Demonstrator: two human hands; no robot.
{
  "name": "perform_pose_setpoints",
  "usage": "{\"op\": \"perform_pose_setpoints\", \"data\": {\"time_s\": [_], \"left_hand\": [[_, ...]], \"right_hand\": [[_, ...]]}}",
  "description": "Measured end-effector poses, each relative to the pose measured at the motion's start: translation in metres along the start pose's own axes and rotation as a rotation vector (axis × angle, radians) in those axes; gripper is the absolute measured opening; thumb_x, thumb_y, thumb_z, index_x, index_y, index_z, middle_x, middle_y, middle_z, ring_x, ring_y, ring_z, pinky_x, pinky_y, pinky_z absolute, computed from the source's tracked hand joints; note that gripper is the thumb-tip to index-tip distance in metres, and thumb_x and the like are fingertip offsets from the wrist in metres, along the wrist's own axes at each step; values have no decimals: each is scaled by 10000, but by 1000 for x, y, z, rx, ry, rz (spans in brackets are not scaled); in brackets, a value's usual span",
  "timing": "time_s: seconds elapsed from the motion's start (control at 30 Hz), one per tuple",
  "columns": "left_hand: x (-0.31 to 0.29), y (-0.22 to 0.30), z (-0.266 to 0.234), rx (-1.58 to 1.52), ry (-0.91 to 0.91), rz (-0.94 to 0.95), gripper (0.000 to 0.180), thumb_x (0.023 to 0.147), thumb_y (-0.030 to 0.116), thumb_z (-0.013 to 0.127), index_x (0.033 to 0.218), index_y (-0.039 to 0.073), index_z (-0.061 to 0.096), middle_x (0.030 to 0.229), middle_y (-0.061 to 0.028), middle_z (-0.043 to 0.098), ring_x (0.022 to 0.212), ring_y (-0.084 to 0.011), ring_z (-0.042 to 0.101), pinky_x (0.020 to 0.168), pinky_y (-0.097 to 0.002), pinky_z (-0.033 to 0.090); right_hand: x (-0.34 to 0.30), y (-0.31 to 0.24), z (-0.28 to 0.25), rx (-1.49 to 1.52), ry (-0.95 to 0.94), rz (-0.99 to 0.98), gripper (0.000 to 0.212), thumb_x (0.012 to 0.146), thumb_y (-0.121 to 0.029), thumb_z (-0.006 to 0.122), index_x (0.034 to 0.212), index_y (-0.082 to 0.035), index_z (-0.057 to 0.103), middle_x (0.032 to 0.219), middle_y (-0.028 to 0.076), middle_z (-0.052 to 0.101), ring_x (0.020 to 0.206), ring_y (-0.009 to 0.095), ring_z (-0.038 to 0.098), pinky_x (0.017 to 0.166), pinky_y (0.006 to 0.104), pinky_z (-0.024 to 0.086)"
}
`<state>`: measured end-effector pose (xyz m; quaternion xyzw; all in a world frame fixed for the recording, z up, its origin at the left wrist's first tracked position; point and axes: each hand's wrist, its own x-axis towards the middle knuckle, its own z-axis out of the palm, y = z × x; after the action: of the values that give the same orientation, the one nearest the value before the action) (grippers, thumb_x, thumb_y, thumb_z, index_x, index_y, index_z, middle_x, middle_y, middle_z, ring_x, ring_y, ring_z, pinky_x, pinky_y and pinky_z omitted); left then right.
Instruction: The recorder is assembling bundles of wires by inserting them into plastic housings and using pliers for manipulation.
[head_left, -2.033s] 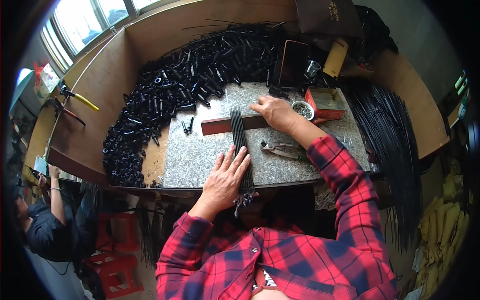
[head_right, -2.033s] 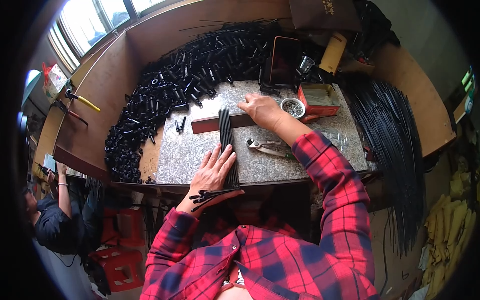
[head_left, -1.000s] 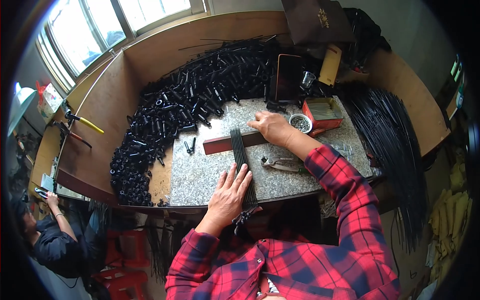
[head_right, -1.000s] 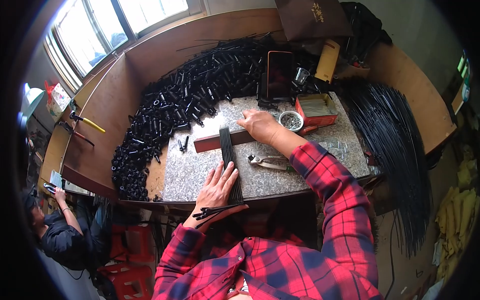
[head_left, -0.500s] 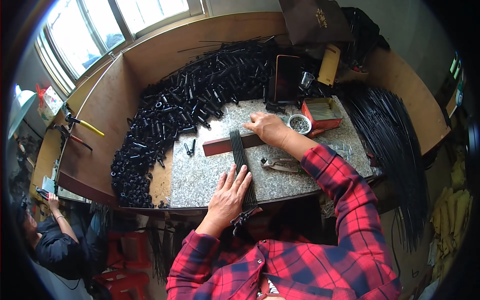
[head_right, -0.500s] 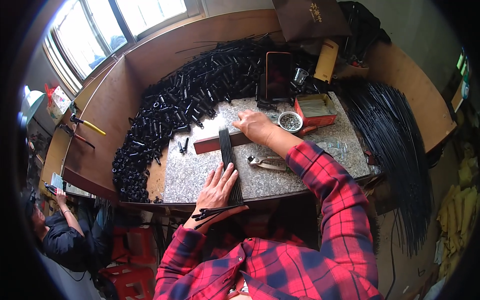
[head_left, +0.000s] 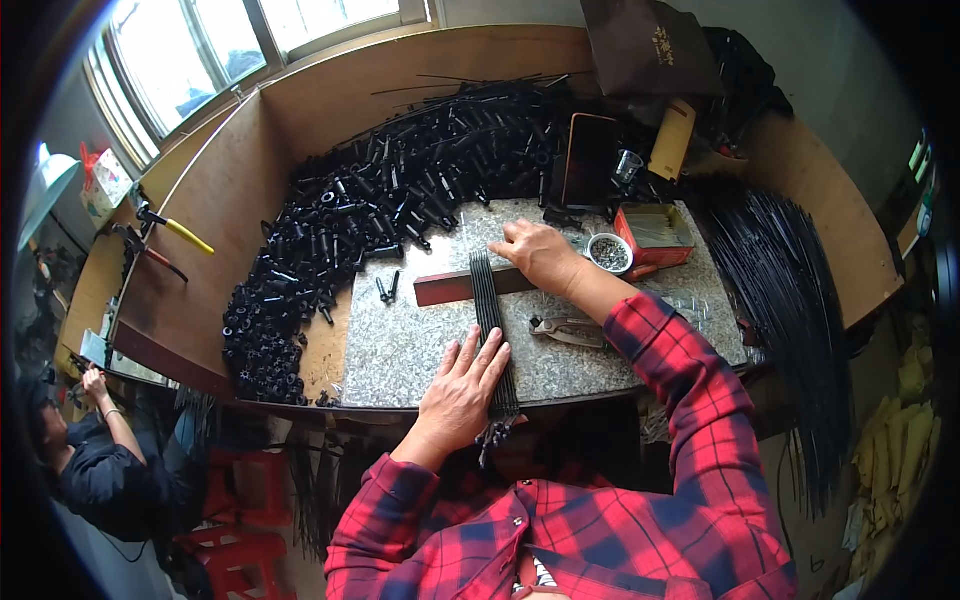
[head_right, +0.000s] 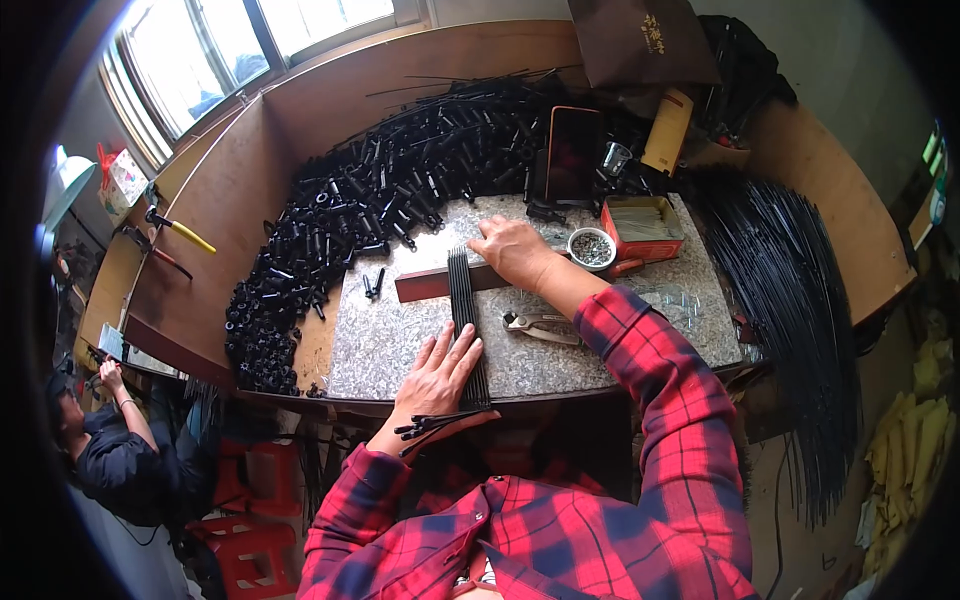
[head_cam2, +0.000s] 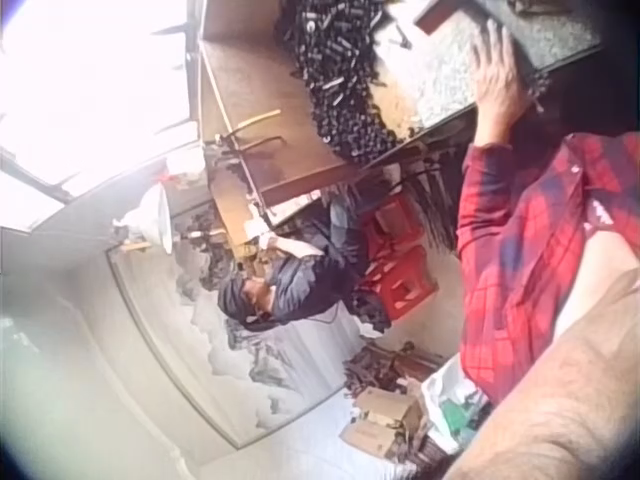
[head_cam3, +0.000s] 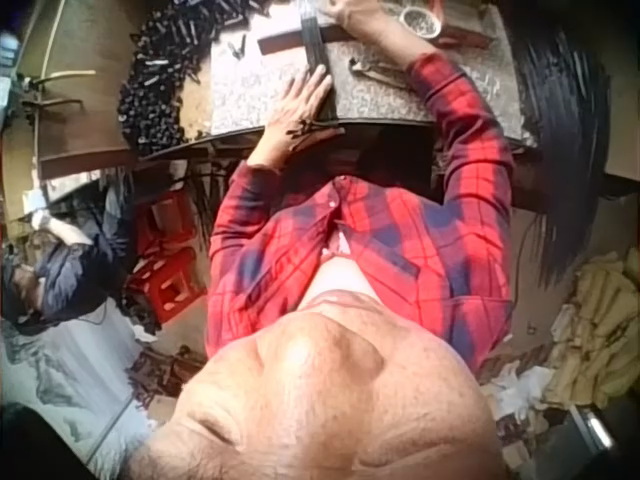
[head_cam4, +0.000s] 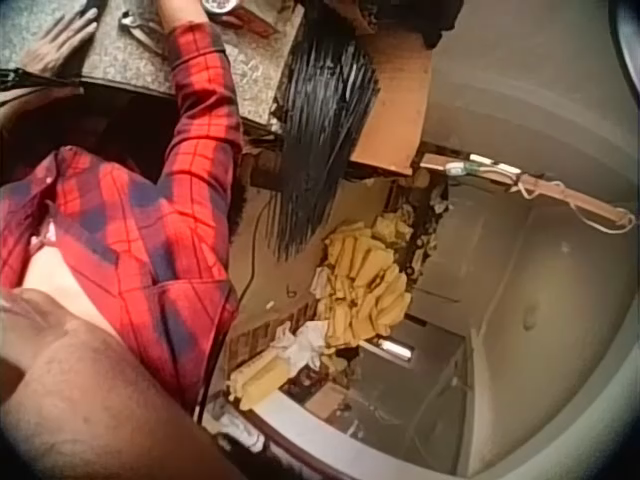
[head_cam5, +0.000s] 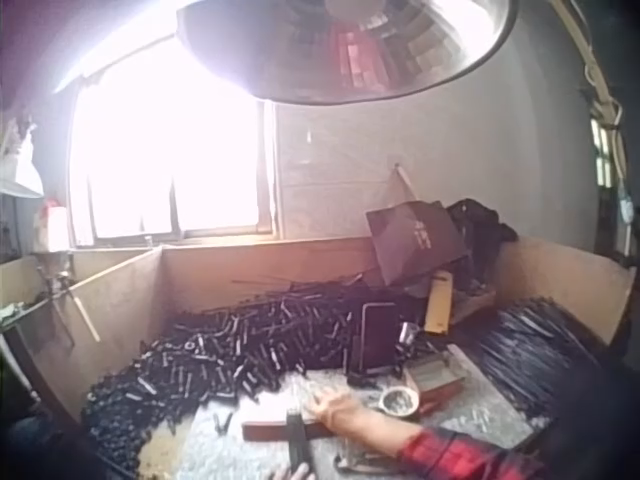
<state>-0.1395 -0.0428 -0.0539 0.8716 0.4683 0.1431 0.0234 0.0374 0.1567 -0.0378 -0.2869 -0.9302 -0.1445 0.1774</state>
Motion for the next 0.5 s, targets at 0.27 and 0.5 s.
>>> {"op": "perform_pose_setpoints", "data": {"time_s": [0.27, 0.5], "left_hand": [[-2, -2, 2, 19, 0, 5, 935, 756, 655, 591, 1401, 16, 366, 1487, -173, 313, 1392, -394, 237, 1121, -501, 212], [-1, -1, 0, -8, -3, 6, 904, 773, 621, 593, 1401, 13, 363, 1489, -179, 306, 1396, -392, 231, 1124, -506, 197]], "right_hand": [[2, -2, 0, 13, 6, 8, 310, 820, -75, 515, 1089, -111, 664, 929, 100, 588, 939, 252, 590, 821, 347, 504], [-1, 3, 2, 16, 46, -9, 290, 819, -79, 519, 1062, -106, 674, 924, 98, 588, 925, 249, 594, 812, 346, 504]]}}
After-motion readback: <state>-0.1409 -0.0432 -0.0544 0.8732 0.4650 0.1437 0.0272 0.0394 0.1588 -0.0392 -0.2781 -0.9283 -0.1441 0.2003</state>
